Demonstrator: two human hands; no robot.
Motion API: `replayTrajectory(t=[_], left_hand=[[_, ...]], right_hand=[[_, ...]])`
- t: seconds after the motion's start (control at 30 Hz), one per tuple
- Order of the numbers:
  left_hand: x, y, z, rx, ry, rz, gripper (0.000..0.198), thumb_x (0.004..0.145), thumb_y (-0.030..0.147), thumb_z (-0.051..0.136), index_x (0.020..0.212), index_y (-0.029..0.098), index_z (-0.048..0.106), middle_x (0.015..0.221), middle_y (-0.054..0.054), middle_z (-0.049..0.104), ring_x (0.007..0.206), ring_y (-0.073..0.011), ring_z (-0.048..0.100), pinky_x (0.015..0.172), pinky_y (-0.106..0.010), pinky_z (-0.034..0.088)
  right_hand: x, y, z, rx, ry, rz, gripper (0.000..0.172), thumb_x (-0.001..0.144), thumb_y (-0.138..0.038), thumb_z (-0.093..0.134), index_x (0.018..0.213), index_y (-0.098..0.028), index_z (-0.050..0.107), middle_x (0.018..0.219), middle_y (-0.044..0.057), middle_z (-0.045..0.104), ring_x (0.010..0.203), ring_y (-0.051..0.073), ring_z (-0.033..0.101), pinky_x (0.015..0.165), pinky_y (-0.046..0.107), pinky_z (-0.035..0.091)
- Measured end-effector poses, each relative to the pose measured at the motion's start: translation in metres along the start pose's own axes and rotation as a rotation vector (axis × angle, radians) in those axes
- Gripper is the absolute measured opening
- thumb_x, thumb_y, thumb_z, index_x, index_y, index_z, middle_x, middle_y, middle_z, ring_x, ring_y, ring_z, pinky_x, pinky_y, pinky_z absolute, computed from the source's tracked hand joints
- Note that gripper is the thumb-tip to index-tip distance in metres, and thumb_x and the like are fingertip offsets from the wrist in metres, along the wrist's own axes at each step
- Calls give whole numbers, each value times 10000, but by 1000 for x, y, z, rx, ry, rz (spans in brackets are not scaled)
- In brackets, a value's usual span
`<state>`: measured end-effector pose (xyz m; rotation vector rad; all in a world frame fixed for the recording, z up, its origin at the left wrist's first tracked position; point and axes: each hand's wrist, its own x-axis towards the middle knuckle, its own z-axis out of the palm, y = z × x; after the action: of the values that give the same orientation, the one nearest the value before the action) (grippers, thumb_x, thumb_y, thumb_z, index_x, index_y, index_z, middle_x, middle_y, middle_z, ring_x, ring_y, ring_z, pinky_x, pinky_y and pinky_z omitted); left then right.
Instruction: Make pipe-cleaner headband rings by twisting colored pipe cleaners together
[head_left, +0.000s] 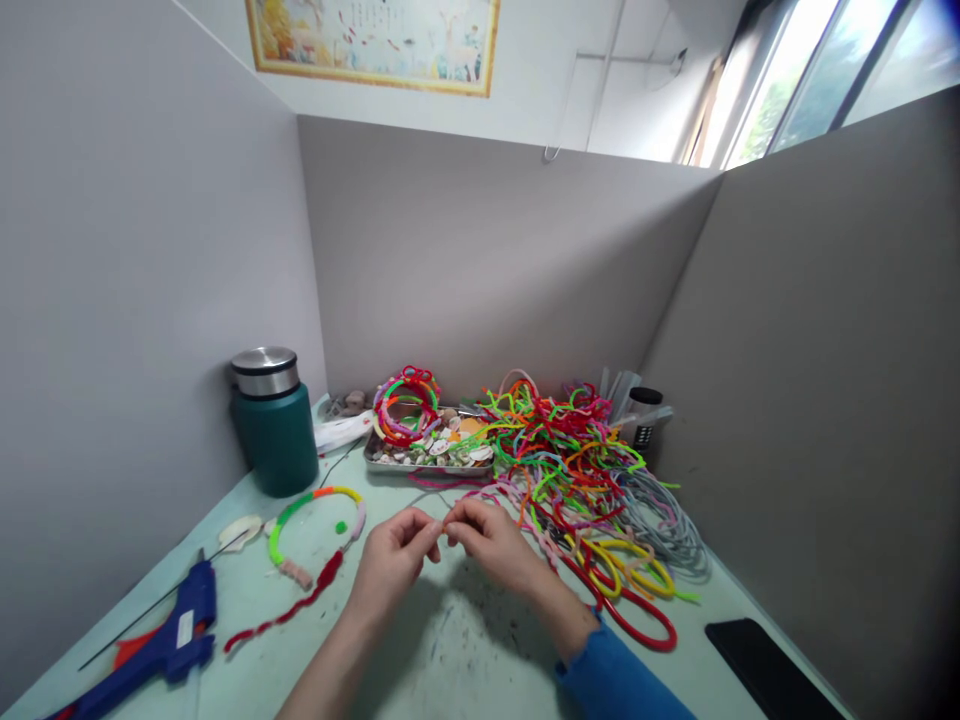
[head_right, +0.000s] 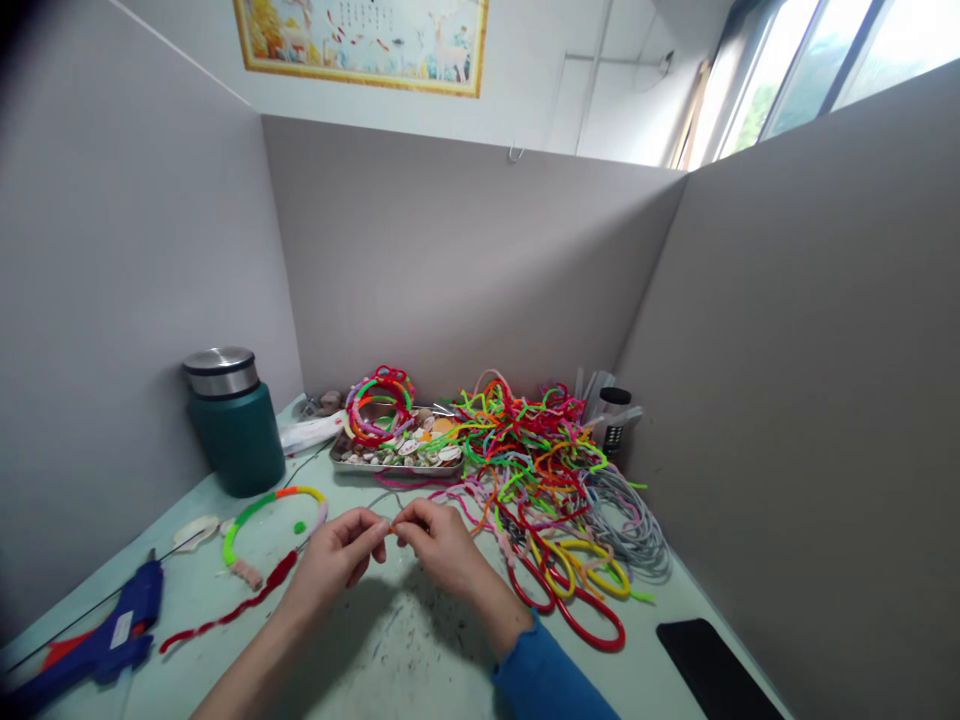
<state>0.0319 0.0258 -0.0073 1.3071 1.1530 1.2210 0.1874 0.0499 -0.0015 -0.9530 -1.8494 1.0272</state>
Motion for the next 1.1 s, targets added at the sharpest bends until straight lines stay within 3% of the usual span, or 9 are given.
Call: replayTrajectory(t=[0.13,0.33,0.43,0.5,0.67,0.8,0.97,1.03,1.1], left_hand=[[1,-2,1,18,14,-7,336,698,474,619,625,154,548,508,14,559,357,-48,318,363,-178,208],[2,-1,2,-8,119,10,334,690,480,623,645,157,550,540,12,570,365,-56,357,371,-182,221],[2,-1,2,-27,140,11,344,676,494,633,657,158,561,536,17,569,360,-55,353,369,-182,216],[2,-1,2,-35,158,15,339,671,489,640,666,157,568,534,18,568,362,-53,354,368,-181,218],[2,-1,2,-56,167,37,321,680,470,642,681,154,582,537,19,563,368,-52,362,370,-180,223],[1,-2,2,-39,146,33,309,687,455,641,697,151,593,542,12,569,378,-55,363,376,-181,235],[0,-2,3,-21,135,20,307,692,452,635,698,148,593,549,8,576,380,-54,359,384,-183,249],[0,-1,3,-21,134,15,305,687,450,638,695,148,594,549,6,578,380,-55,361,385,-184,252],[1,-1,3,-21,145,18,301,684,447,639,695,149,595,553,5,579,381,-56,364,383,-184,249]], right_hand=[[1,4,-1,-84,24,-19,96,788,-195,544,724,-172,612,654,-18,575,617,116,498,579,217,365],[0,-7,-3,-328,303,-218,88,776,-265,620,823,-191,621,854,46,613,853,187,526,758,292,378],[-3,-14,-1,-325,386,-242,133,833,-286,548,764,-194,615,775,43,609,757,174,531,684,282,377],[-5,-15,2,-295,337,-190,243,860,-328,505,693,-191,615,648,22,593,621,147,516,597,263,363],[-6,-8,15,-32,42,112,376,872,-428,434,701,-168,645,547,2,599,427,96,472,438,216,333],[-1,-5,19,335,121,332,330,811,-460,506,785,-148,608,548,-24,559,351,52,368,337,174,233],[3,-1,14,857,152,468,298,647,-388,708,706,-141,553,648,-20,547,433,36,405,351,147,225],[4,1,12,945,167,482,289,639,-364,719,691,-136,549,643,-24,535,439,30,398,365,146,231],[4,3,11,890,163,455,274,652,-357,707,682,-135,550,627,-24,536,427,31,387,368,154,237]])
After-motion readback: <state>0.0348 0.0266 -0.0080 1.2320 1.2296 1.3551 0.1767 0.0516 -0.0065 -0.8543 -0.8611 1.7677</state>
